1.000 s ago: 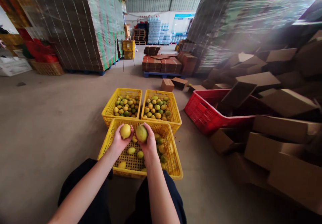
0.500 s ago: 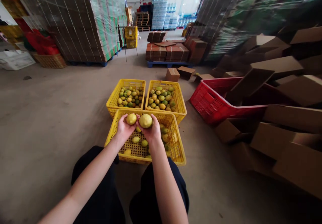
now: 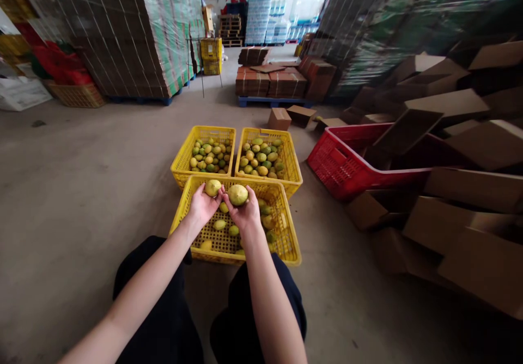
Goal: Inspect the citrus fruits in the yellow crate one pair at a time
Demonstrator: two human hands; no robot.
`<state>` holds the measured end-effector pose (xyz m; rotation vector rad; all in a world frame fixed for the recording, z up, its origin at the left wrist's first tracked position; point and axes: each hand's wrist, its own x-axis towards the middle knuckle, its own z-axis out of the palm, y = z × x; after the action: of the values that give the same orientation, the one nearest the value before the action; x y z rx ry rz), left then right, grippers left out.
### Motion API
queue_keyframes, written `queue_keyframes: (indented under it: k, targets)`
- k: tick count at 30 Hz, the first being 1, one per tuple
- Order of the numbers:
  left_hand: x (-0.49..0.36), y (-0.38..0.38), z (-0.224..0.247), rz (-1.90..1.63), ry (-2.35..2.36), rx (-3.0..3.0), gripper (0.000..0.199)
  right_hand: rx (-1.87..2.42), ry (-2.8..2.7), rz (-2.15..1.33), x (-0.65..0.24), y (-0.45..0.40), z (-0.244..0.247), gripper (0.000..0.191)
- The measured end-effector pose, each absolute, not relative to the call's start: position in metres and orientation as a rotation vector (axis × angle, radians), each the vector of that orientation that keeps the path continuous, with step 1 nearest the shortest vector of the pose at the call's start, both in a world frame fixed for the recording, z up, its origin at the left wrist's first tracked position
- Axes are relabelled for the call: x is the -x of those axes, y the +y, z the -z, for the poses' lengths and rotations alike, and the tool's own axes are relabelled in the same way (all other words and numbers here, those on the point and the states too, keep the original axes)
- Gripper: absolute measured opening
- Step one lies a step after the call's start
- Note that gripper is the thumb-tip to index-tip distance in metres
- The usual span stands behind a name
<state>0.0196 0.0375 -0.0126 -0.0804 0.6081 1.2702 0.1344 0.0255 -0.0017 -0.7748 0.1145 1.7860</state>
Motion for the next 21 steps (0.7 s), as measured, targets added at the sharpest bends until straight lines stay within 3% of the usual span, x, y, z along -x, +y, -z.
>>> queue_keyframes:
  k: [5, 7, 9, 14, 21]
  targets:
    - [-0.021, 0.038, 0.016, -1.404, 0.719, -0.103, 0.017, 0.831, 0.068, -1.710, -0.139, 0.027, 0.005, 0.012]
    - [-0.021, 0.036, 0.017, -1.537, 0.799, -0.255, 0.032, 0.844, -0.037, -1.622, -0.139, 0.028, 0.007, 0.010]
    - [-0.020, 0.033, 0.014, -1.642, 0.865, -0.439, 0.044, 0.855, -0.187, -1.470, -0.139, 0.028, 0.008, 0.022]
    - [-0.016, 0.020, 0.000, -1.758, 0.947, -0.829, 0.048, 0.991, -0.640, -0.977, -0.135, 0.022, 0.008, 0.064]
    - [-0.013, 0.012, -0.005, -1.792, 1.036, -1.057, 0.044, 0.970, -0.988, -0.743, -0.130, 0.016, 0.007, 0.058]
